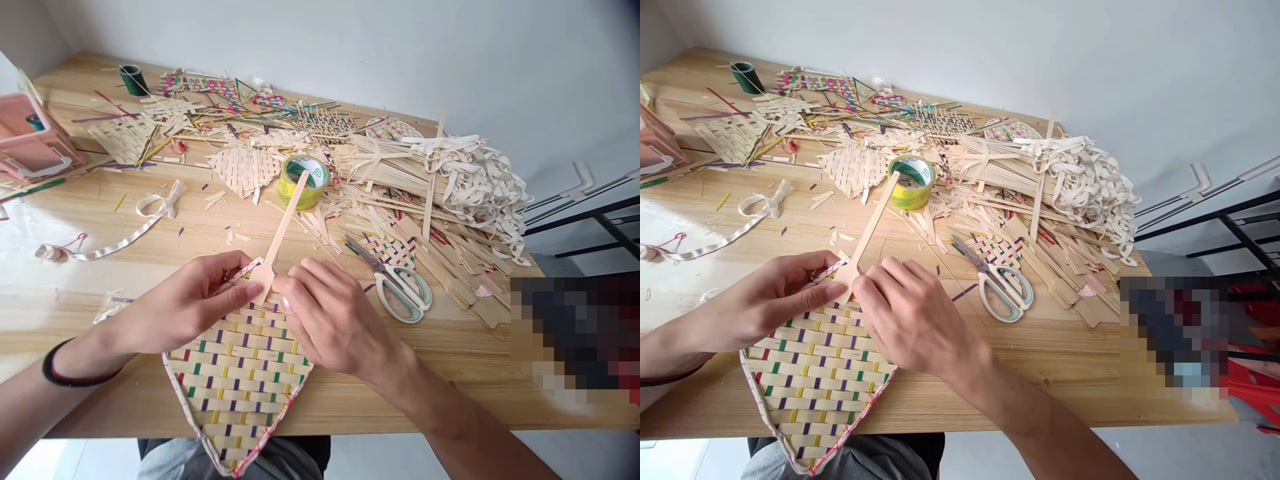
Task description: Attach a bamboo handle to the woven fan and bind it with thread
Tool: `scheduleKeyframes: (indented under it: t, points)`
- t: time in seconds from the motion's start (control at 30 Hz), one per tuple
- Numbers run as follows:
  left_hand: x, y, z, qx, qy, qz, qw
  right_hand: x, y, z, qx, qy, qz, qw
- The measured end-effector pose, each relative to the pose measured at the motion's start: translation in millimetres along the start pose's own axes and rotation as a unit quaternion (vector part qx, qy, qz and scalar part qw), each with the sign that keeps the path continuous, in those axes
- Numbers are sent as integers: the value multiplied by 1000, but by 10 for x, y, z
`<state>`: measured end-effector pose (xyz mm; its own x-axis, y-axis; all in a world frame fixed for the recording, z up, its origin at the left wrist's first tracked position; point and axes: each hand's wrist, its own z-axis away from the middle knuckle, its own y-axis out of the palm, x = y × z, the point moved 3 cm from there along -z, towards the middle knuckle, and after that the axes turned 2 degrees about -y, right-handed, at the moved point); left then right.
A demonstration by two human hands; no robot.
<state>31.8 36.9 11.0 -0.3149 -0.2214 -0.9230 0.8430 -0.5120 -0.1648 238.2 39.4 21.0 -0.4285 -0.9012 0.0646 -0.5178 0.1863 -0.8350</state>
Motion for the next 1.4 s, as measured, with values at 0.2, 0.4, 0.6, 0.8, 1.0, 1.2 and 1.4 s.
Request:
scheduleKeyframes:
  t: [0.2,0.4,0.6,0.8,1.0,1.2,1.4]
  points:
    - [-5,7,-12,-14,14,-10,1000,6,18,11,-3,16,1,1000]
    - [17,14,-18,-21,6,-35,999,36,10,17,-9,24,16,1000]
    - [11,41,-36,-16,-1,-34,999,88,-15,17,-13,40,52,998]
    - [21,53,-41,-8,-2,-53,999,91,-54,8,-17,44,62,997]
    - [19,50,-32,-1,12,-53,998,78,-33,3,-20,38,54,998]
    - [44,55,-31,-3,24,-60,998,75,-13,-2,-31,40,36,998]
    - [60,62,-38,1,30,-54,998,82,-16,-9,-25,44,31,998]
